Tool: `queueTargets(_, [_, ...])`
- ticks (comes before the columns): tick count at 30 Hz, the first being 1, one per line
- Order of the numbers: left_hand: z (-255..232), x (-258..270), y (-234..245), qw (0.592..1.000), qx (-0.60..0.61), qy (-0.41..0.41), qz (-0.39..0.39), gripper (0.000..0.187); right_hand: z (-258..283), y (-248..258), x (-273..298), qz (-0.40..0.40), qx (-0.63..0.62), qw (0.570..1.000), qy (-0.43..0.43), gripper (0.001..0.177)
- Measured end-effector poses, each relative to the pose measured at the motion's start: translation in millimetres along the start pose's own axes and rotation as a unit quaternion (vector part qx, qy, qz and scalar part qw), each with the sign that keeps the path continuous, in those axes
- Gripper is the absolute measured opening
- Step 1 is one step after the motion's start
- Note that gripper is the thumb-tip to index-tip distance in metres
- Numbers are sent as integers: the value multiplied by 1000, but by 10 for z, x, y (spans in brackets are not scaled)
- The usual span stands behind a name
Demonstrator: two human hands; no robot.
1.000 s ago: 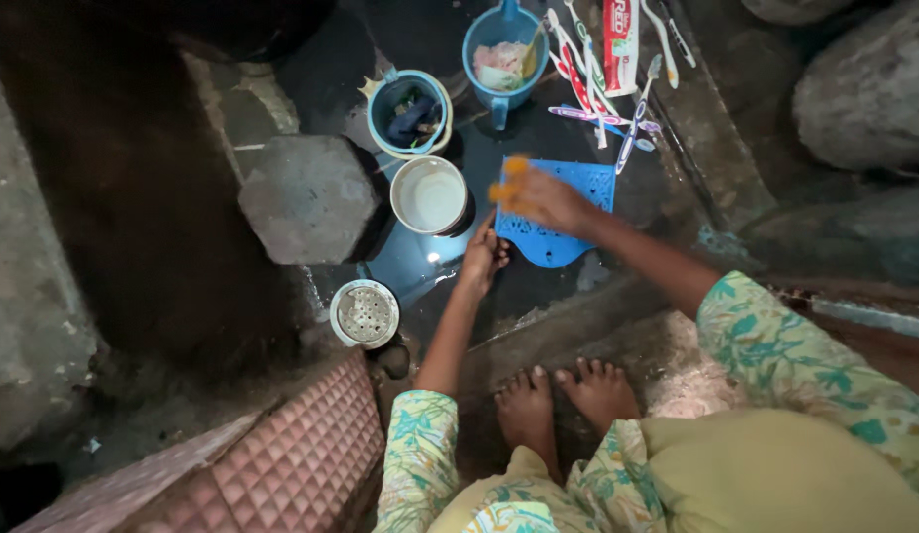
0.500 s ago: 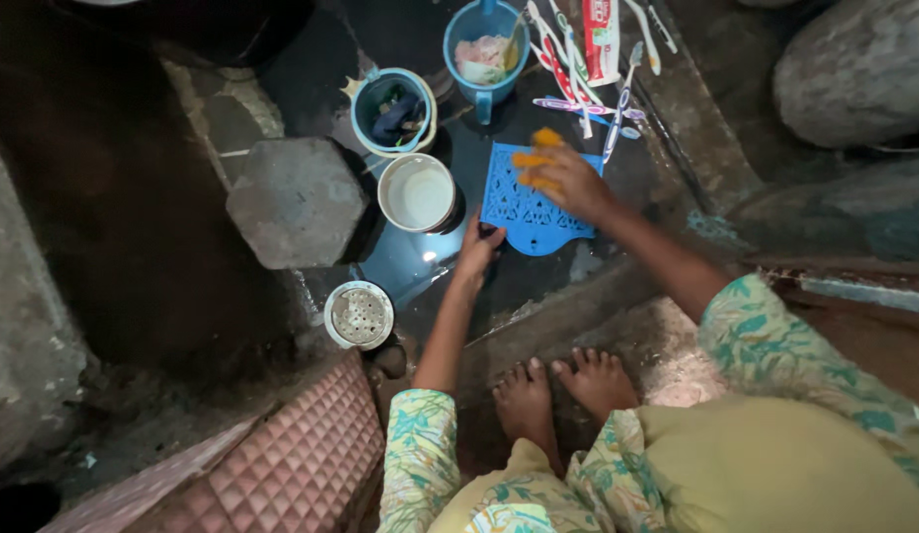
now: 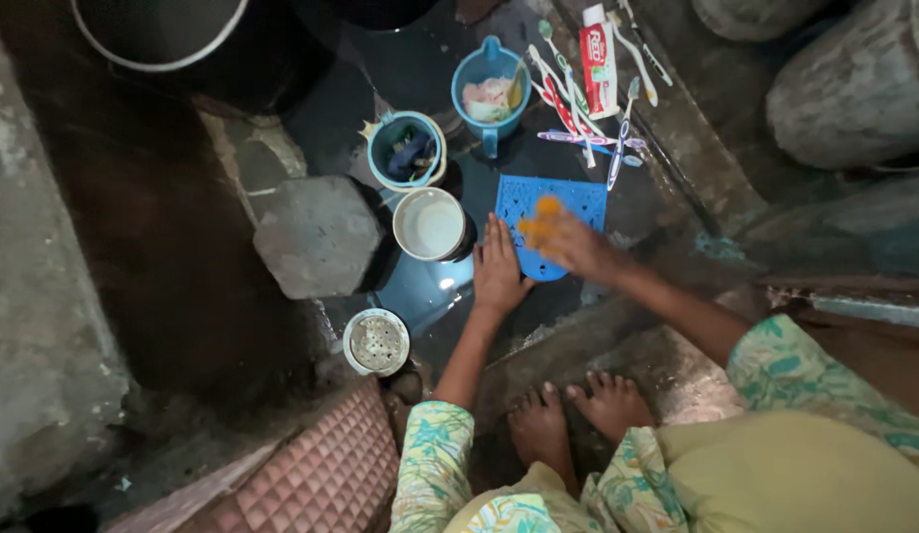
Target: The person cleans a blue plastic organizer tray by hand and with a yellow cloth while sitting on the floor in a wash area.
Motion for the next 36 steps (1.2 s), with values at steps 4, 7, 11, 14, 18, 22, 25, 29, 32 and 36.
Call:
queueTargets(4, [-16, -13, -67, 1000, -18, 4, -16, 133, -154, -7, 195, 19, 47, 997, 51, 30])
queueTargets(7, [-26, 9, 36, 998, 67, -12, 20, 141, -573, 14, 275, -60, 32, 991, -117, 30])
queueTargets(11, [39, -54, 90, 992, 103, -62, 22, 148, -756, -27, 115, -174, 57, 977, -107, 35])
queueTargets(14, [64, 10, -27, 992, 87, -85, -24, 146, -618, -124, -51, -99, 80, 984, -125, 44])
queueTargets(18, [82, -46, -28, 993, 86, -73, -23, 145, -498, -264, -371, -20, 70, 997, -32, 44])
queueTargets(22, [44, 7, 61, 995, 87, -49, 1, 143, -257, -322, -158, 8, -7, 1000, 24, 42])
queueTargets(25, [18, 9, 98, 994, 88, -55, -15, 142, -227, -330, 190, 23, -33, 999, 21, 40])
queueTargets(29, [20, 1, 151, 995, 79, -57, -3, 144, -579, -174, 655, -17, -1, 1000, -17, 36])
queueTargets(32, [-2, 59, 145, 996, 78, -53, 3, 144, -884, -97, 700, -116, 35, 984, -129, 33])
queueTargets(36, [-35, -15, 207, 995, 89, -37, -8, 144, -954, 69, 463, -163, 49, 973, -153, 29])
Point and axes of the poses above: each hand's wrist, its own x-axis away from the middle knuckle, its own y-axis out of the back of the hand, z = x × y, the point moved 2 cm from there along -x, towards the middle knuckle, and after that the axes turned 6 degrees about z, right-handed, at the moved point
